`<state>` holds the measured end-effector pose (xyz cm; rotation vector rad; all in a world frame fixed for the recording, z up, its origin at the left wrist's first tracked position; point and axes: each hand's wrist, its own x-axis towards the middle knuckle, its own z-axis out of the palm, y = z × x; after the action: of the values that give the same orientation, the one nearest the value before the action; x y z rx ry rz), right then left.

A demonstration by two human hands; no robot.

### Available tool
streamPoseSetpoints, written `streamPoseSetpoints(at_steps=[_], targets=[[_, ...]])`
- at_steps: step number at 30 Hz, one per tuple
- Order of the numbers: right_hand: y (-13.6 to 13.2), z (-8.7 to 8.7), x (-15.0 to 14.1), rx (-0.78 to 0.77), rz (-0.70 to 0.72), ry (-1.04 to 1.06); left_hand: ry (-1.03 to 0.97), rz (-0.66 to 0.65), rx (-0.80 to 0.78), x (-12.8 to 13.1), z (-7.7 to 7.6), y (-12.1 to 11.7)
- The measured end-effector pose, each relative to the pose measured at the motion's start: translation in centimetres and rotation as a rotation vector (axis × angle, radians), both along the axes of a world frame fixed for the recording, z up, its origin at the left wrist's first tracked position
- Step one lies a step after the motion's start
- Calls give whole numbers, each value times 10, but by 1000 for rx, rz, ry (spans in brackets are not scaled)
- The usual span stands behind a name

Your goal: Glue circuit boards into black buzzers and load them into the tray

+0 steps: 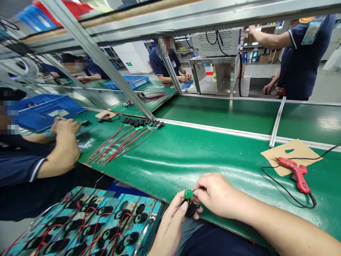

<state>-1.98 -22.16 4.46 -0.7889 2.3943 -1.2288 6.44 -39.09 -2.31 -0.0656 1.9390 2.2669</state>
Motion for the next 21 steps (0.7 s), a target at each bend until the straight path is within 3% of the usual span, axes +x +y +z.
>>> streamPoseSetpoints(at_steps=[3, 8, 11, 16, 21], targets=[[-10, 12, -4, 79, 105, 161, 36, 76, -20, -1, 2, -1], [-29, 35, -5, 339, 361, 562, 92, 187, 57, -4, 7, -5], [-34, 38, 1, 334, 466, 799, 155, 195, 19, -1, 10, -8], [-34, 22, 14, 141, 329, 973, 245, 291, -136, 10, 8, -7], [-30, 1, 17, 124, 273, 1010, 283, 369, -165, 17, -1, -1]])
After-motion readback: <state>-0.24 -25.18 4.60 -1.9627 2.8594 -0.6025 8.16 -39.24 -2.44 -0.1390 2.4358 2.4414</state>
